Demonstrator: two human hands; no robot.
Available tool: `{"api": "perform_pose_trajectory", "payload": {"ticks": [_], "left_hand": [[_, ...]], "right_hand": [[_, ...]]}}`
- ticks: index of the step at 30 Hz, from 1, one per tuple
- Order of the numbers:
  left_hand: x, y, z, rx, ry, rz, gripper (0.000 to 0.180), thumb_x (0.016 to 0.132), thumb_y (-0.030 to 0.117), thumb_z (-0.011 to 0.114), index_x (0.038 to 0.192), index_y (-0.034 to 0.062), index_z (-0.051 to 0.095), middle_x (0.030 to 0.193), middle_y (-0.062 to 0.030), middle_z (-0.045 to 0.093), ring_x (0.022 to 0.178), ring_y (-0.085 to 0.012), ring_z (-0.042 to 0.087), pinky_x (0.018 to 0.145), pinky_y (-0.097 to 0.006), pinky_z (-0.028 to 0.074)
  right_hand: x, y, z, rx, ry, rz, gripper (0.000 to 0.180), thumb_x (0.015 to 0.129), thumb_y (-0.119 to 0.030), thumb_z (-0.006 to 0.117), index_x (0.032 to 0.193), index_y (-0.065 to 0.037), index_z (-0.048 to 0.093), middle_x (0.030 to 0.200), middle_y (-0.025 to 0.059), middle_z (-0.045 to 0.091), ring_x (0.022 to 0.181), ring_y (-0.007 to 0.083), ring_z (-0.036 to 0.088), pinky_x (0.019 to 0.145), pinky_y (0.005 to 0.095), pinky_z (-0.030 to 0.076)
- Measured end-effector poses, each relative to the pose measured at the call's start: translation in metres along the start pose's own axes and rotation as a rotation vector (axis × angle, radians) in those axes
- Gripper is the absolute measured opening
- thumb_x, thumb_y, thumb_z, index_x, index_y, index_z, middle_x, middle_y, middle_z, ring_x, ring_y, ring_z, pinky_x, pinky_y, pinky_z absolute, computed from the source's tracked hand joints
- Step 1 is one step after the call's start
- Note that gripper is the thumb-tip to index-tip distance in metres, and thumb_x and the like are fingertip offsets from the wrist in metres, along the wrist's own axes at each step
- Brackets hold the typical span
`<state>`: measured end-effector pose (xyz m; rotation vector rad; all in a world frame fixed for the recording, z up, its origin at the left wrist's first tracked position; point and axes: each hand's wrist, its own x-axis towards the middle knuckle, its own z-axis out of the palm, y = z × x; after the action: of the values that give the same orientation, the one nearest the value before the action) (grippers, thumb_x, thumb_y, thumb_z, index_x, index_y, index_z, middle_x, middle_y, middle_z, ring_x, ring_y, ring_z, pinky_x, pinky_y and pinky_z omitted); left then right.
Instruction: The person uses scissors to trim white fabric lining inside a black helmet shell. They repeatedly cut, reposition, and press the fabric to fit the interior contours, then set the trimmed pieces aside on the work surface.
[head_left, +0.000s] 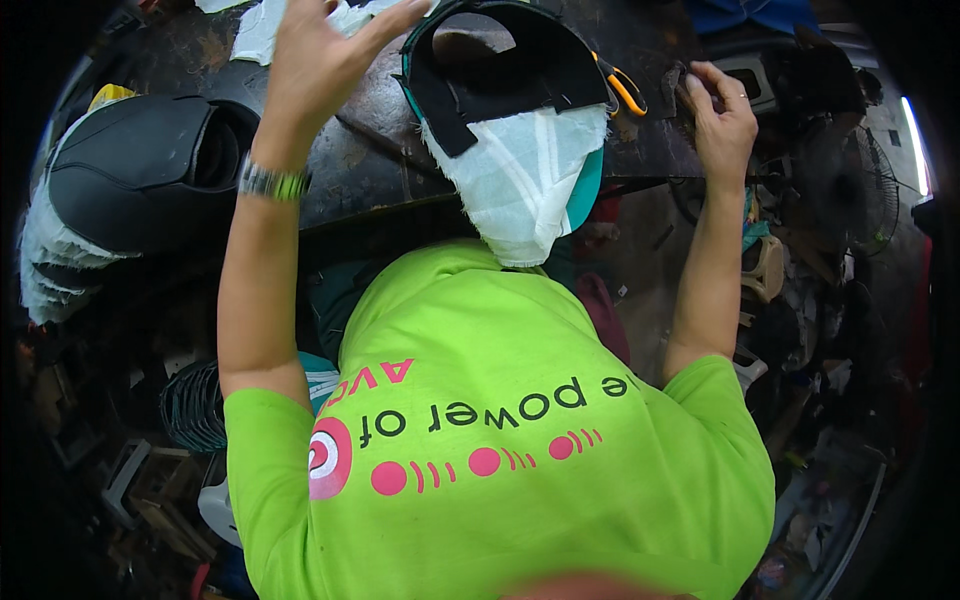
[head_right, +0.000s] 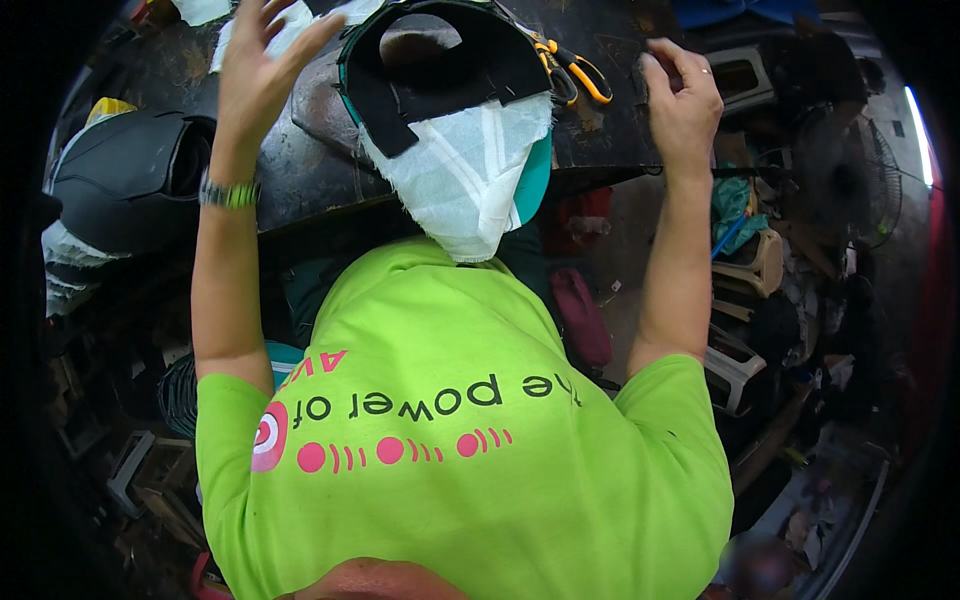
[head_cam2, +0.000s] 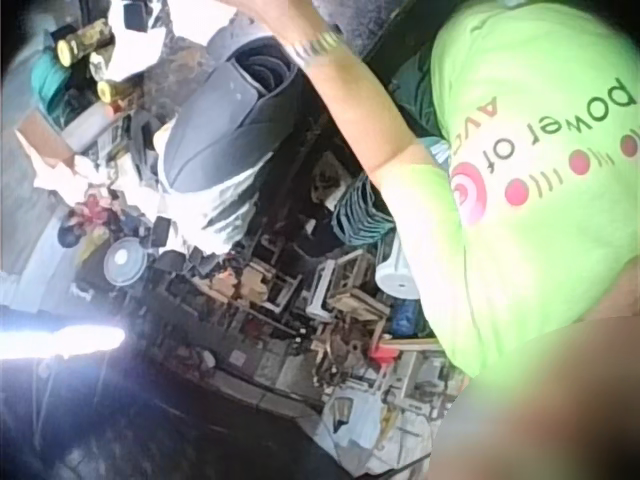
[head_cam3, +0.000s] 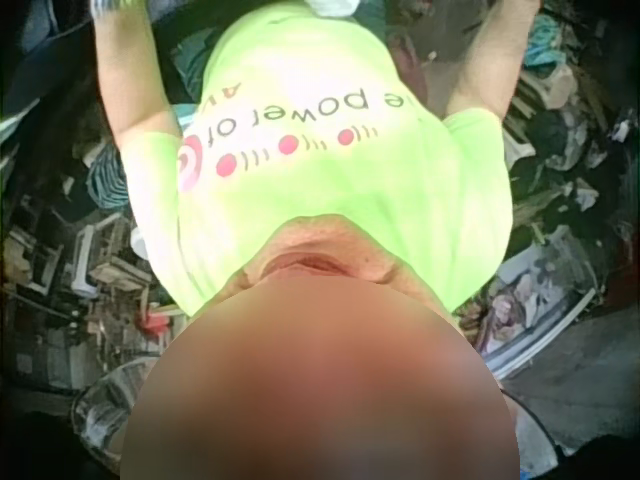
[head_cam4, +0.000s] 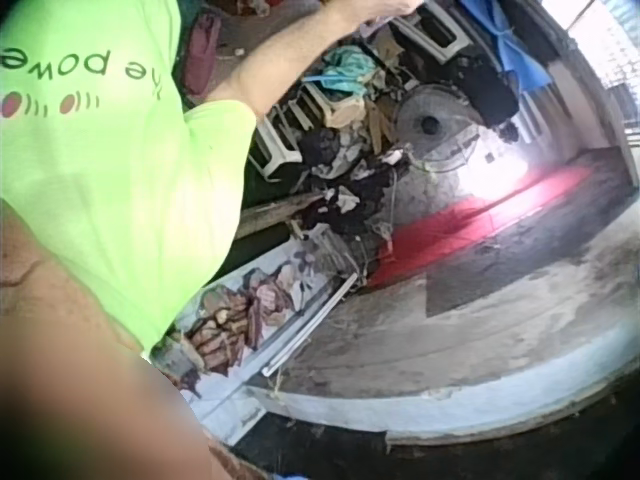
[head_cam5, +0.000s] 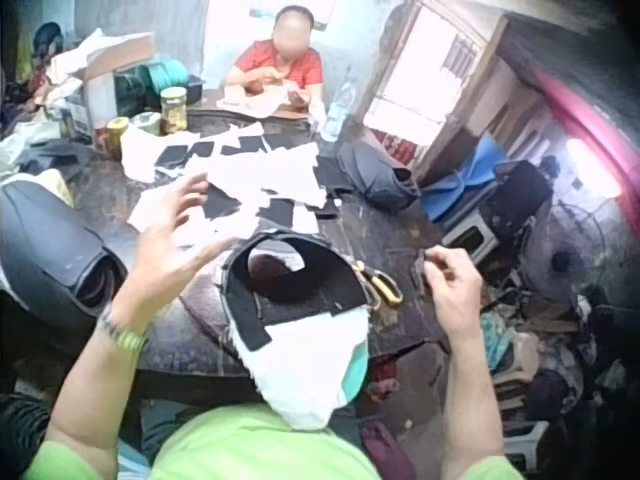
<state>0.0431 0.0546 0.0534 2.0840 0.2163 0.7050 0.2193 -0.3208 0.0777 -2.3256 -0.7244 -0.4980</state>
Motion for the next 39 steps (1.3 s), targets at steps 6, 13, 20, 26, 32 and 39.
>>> {"api": "perform_pose_trajectory", "payload": {"ticks": [6, 13, 20, 26, 32, 39], "left_hand": [[0.035, -0.025, 0.037, -0.022, -0.474, 0.039, 0.091, 0.085, 0.018, 0.08, 0.159, 0.0027, 0.03, 0.155, -0.0242, 0.044, 0.142, -0.0337, 0.045, 0.118, -0.04, 0.036], [0.001, -0.044, 0.036, 0.097, -0.362, 0.186, 0.085, 0.084, -0.006, 0.052, 0.162, 0.0045, 0.02, 0.158, -0.0297, 0.037, 0.149, -0.0386, 0.034, 0.123, -0.041, 0.027], [-0.017, -0.016, 0.036, 0.185, -0.286, -0.192, 0.097, 0.079, -0.009, 0.047, 0.165, 0.0101, 0.006, 0.144, -0.0387, 0.047, 0.132, -0.0522, 0.049, 0.113, -0.047, 0.039], [-0.023, -0.021, 0.037, 0.207, -0.244, -0.115, 0.092, 0.082, -0.007, 0.048, 0.165, 0.0073, 0.01, 0.142, -0.0404, 0.047, 0.131, -0.0523, 0.05, 0.111, -0.049, 0.039], [-0.029, -0.025, 0.037, -0.04, -0.149, 0.057, 0.09, 0.085, -0.01, 0.051, 0.165, 0.0082, 0.014, 0.156, -0.0293, 0.041, 0.147, -0.0357, 0.04, 0.121, -0.039, 0.029], [-0.029, -0.03, 0.039, -0.06, -0.158, 0.136, 0.089, 0.089, -0.006, 0.059, 0.165, 0.0101, 0.015, 0.155, -0.0277, 0.043, 0.146, -0.0356, 0.041, 0.119, -0.037, 0.029]], "right_hand": [[-0.009, 0.135, 0.007, -0.756, -0.318, 0.18, 0.047, 0.085, -0.012, 0.062, 0.132, -0.007, 0.066, 0.127, 0.0229, 0.065, 0.121, 0.0411, 0.061, 0.104, 0.047, 0.048], [-0.007, 0.158, 0.009, -0.413, -0.252, 0.173, 0.042, 0.092, -0.024, 0.065, 0.132, -0.011, 0.066, 0.117, 0.0204, 0.069, 0.115, 0.0418, 0.064, 0.099, 0.0461, 0.05], [-0.019, -0.004, -0.011, 0.701, -0.072, 0.239, 0.05, 0.106, -0.016, 0.057, 0.155, -0.017, 0.048, 0.077, -0.0015, 0.057, 0.058, 0.0014, 0.046, 0.049, 0.0175, 0.038], [-0.07, -0.132, 0.054, 0.25, -0.476, -0.213, 0.051, 0.098, -0.01, 0.062, 0.148, -0.017, 0.054, 0.116, 0.0204, 0.072, 0.086, 0.0384, 0.071, 0.079, 0.0414, 0.056], [-0.09, -0.131, 0.041, 0.609, -0.484, -0.058, 0.044, 0.096, -0.012, 0.067, 0.139, -0.013, 0.059, 0.109, 0.0212, 0.071, 0.098, 0.0411, 0.069, 0.084, 0.0433, 0.055], [-0.102, -0.137, 0.033, 0.439, -0.516, -0.108, 0.046, 0.094, -0.005, 0.068, 0.139, -0.011, 0.06, 0.105, 0.0206, 0.071, 0.086, 0.039, 0.068, 0.077, 0.0388, 0.055]]}}
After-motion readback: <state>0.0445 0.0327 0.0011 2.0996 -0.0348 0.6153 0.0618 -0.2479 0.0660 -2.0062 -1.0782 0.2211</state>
